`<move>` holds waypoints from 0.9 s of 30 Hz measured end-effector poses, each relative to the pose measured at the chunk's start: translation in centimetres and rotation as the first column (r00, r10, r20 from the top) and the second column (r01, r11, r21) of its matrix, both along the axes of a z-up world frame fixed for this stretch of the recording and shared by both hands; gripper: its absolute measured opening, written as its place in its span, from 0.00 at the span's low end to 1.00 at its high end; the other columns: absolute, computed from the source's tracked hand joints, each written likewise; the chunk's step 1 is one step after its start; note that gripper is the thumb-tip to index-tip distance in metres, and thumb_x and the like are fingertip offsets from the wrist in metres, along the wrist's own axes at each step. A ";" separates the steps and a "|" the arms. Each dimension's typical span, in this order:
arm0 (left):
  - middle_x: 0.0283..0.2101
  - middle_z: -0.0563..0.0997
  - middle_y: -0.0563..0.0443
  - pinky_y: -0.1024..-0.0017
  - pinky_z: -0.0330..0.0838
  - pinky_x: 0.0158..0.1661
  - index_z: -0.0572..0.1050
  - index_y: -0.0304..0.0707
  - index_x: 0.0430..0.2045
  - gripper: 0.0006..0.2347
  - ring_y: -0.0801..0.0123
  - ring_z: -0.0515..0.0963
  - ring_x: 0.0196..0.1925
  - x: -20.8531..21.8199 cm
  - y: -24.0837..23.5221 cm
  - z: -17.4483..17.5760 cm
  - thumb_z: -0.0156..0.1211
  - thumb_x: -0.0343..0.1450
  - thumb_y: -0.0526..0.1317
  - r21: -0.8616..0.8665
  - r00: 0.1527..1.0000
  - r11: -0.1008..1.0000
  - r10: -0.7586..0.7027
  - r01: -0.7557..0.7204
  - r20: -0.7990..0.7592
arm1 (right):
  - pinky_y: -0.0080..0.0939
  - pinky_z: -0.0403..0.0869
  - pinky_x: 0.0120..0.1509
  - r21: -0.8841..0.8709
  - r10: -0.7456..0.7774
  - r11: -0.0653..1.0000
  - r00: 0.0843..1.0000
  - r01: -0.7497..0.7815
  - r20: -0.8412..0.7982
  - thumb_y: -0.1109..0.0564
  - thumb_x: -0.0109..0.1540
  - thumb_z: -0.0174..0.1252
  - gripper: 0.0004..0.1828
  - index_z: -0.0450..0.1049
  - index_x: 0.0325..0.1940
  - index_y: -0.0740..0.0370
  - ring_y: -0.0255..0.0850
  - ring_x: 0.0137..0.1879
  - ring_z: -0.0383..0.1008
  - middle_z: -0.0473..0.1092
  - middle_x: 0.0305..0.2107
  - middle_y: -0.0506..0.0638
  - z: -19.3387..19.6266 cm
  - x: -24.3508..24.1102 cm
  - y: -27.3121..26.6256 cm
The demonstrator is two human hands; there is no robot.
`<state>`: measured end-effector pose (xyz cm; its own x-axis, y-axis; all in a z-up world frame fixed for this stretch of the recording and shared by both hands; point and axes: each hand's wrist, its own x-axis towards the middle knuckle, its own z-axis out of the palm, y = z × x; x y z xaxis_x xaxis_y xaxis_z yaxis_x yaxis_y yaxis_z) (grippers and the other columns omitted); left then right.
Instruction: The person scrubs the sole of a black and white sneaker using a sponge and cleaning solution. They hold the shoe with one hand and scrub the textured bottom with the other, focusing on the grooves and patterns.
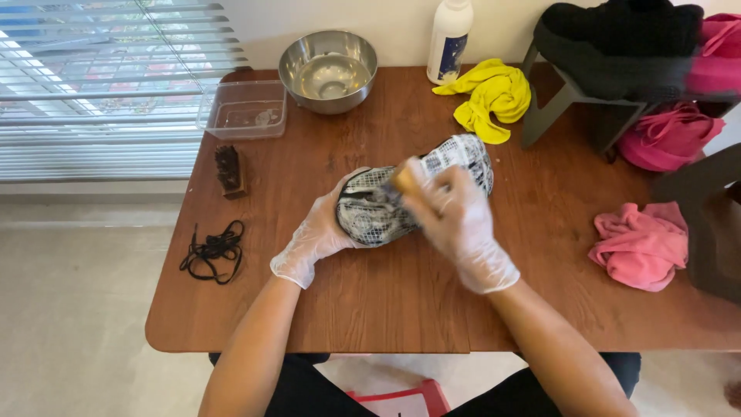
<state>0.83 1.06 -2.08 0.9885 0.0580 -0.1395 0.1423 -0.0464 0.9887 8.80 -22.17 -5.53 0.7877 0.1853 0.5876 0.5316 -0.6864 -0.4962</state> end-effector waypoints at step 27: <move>0.55 0.79 0.43 0.60 0.74 0.58 0.70 0.48 0.57 0.49 0.60 0.75 0.62 1.3 1.9 -2.4 0.89 0.36 0.33 0.109 0.997 0.992 0.068 -0.064 -0.035 | 0.47 0.73 0.50 -0.189 0.053 0.982 0.973 -0.010 0.225 0.37 0.64 0.66 0.35 0.72 0.72 0.51 0.47 0.47 0.72 0.69 0.40 0.50 -2.2 8.0 -5.6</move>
